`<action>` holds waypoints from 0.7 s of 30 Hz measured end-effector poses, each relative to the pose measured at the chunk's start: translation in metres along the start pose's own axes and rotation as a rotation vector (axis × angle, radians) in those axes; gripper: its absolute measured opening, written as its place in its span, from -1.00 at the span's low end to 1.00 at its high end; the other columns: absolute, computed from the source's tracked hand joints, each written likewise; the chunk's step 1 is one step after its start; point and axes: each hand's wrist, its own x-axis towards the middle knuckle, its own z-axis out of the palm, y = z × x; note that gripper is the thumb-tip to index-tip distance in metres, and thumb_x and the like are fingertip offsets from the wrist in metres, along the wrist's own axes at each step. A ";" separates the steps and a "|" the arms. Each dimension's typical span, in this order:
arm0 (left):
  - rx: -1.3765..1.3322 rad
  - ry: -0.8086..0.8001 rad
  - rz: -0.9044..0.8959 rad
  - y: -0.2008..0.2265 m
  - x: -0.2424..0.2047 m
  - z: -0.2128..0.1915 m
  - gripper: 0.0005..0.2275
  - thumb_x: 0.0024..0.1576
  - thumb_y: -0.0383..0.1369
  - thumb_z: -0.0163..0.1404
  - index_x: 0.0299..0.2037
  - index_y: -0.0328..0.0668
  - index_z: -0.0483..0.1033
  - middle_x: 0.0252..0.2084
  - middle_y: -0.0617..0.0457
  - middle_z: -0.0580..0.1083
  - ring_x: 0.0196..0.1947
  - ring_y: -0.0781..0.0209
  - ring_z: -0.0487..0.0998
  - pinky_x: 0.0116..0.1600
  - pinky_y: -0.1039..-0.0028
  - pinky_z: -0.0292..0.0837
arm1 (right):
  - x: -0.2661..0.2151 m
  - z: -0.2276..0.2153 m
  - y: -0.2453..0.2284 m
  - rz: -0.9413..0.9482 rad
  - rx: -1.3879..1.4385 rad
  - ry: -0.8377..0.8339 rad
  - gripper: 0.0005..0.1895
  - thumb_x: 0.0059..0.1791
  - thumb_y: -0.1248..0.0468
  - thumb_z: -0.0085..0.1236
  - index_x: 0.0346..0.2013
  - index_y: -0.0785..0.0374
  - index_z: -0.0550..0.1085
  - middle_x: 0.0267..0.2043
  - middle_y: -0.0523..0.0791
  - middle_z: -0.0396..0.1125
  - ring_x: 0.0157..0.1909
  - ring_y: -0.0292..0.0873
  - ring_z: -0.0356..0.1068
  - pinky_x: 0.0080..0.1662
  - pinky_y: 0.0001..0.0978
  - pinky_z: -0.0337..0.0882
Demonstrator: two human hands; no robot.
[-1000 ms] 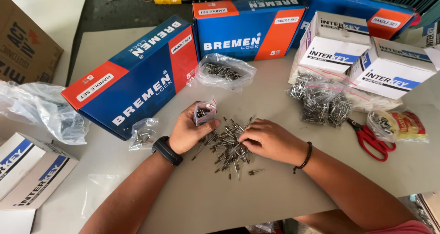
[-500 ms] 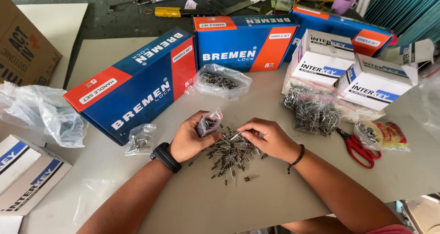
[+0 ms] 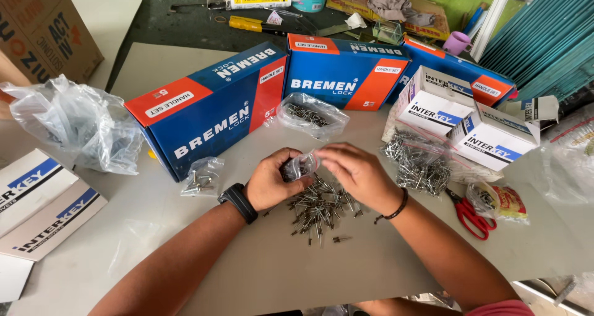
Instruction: The person sorts small metal lock pins from a pile on a table into a clear plastic bag. They pick up the pins by hand and place them into the bag, which is held open with the other hand. The workspace contains several boxes of lock hardware and other packaged components.
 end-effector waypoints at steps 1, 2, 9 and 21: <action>-0.004 -0.001 -0.003 0.000 0.000 0.000 -0.64 -0.16 -0.40 0.36 -0.17 -0.30 0.58 -0.30 -0.12 0.54 -0.27 0.10 0.55 -0.14 0.37 0.44 | -0.005 -0.002 0.006 0.004 -0.001 -0.003 -0.77 0.09 0.40 -0.01 -0.01 0.32 0.54 -0.17 0.02 0.48 -0.28 -0.11 0.45 -0.22 -0.38 0.49; -0.023 0.005 -0.026 -0.001 0.000 -0.001 -0.66 -0.14 -0.39 0.36 -0.17 -0.29 0.59 -0.31 -0.07 0.54 -0.27 0.16 0.53 -0.13 0.40 0.42 | -0.009 -0.004 0.012 0.037 -0.006 0.027 -0.77 0.10 0.39 -0.02 0.00 0.31 0.54 -0.21 -0.02 0.47 -0.33 -0.17 0.40 -0.25 -0.42 0.46; -0.285 0.129 -0.197 -0.031 0.014 -0.013 -0.86 0.12 -0.43 0.14 -0.15 -0.26 0.59 -0.31 -0.06 0.54 -0.29 0.17 0.51 -0.07 0.41 0.43 | -0.051 0.007 0.049 0.276 -0.058 -0.374 -0.33 -0.06 -0.12 0.24 0.19 0.25 0.45 0.07 0.16 0.38 0.09 0.18 0.39 0.06 0.01 0.42; -0.250 0.194 -0.165 -0.013 0.012 -0.013 -0.90 0.15 -0.45 0.10 -0.16 -0.22 0.58 -0.31 0.03 0.52 -0.22 0.28 0.46 0.00 0.44 0.38 | -0.068 0.030 0.072 0.154 -0.111 -0.309 -0.88 0.02 0.17 0.18 -0.18 0.04 0.59 -0.17 -0.18 0.49 -0.03 -0.06 0.43 0.03 -0.21 0.39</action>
